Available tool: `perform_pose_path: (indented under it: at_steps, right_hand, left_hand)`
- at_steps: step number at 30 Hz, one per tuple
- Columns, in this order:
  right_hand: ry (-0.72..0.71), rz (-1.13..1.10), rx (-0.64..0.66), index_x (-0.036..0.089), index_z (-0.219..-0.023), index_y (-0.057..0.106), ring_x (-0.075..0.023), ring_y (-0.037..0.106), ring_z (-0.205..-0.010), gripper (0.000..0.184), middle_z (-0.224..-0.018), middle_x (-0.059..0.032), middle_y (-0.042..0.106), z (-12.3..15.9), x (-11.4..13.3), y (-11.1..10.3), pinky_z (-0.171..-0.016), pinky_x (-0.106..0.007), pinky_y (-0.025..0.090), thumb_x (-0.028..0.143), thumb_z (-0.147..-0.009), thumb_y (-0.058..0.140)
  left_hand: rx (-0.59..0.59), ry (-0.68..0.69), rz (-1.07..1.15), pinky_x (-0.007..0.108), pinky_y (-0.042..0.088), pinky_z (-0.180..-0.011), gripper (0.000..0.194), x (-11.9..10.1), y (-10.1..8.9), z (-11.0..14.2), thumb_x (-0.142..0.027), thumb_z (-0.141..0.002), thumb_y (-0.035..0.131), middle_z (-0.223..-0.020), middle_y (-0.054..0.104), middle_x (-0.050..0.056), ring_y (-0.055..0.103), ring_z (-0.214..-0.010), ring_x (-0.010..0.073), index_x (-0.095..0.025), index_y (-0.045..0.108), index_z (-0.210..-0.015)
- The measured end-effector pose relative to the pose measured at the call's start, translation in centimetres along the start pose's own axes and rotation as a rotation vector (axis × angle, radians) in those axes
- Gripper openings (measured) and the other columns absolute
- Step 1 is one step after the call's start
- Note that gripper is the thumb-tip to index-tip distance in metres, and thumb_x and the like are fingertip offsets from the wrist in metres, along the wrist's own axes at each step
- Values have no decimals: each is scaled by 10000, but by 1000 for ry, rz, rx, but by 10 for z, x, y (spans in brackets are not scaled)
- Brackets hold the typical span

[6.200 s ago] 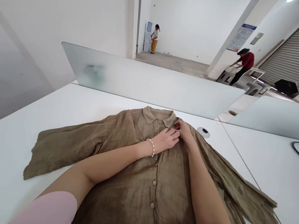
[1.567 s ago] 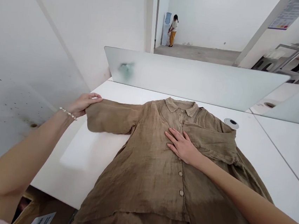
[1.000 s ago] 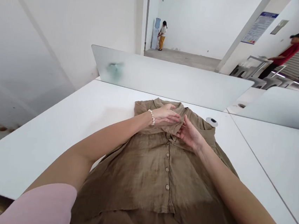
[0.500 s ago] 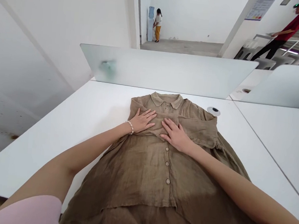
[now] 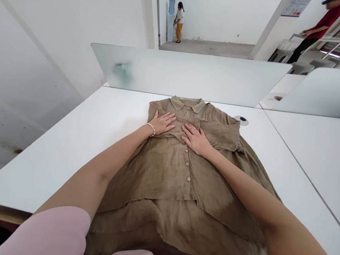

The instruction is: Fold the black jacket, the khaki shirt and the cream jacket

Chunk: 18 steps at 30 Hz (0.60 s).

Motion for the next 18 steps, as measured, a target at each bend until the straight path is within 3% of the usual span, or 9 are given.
perform_pose_path:
  at_steps: [3,7,11,14,18]
  right_hand:
    - [3,8,4,128,-1528,358,-271,253,-1461,571,-1585,-130,259,8,-1,-5,-1147,-593,264,444,-1068,238]
    - [-34,-7,-21,148,-1542,330,-287,262,-1456,621,-1580,-150,266,35,-8,-11,-1126,-615,278,515,-1060,191]
    - [-19,-47,-36,170,-1555,304,-289,260,-1456,605,-1580,-137,276,56,-23,-4,-1136,-629,235,492,-1059,177]
    - [9,-64,-20,177,-1557,295,-279,255,-1458,587,-1586,-124,267,54,-30,3,-1144,-620,224,470,-1058,195]
    - [33,-55,13,182,-1560,275,-271,235,-1465,575,-1593,-114,247,43,-31,4,-1132,-643,221,457,-1058,220]
  left_hand:
    - [-24,-40,-30,732,8,-1169,559,-1,-13,9,-437,-1023,250,-1619,197,38,158,-1518,243,-222,270,-1539]
    - [-105,-67,39,696,88,-1194,608,-10,-28,48,-468,-1023,209,-1623,178,77,139,-1523,233,-173,203,-1555]
    - [-90,10,28,696,110,-1190,605,-14,-11,84,-512,-1015,217,-1618,212,62,162,-1517,255,-222,246,-1545]
    - [-67,-22,22,684,130,-1191,568,1,6,85,-502,-1018,228,-1616,225,47,199,-1507,255,-261,299,-1527]
    - [-86,-42,31,675,111,-1194,547,15,9,68,-484,-1021,241,-1616,225,54,207,-1504,248,-278,305,-1524]
Point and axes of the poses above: each hand's wrist, its own z-axis away from the middle knuckle, its own y-axis out of the palm, x = y × z, the point moved 8 cm from there along -z, towards the middle knuckle
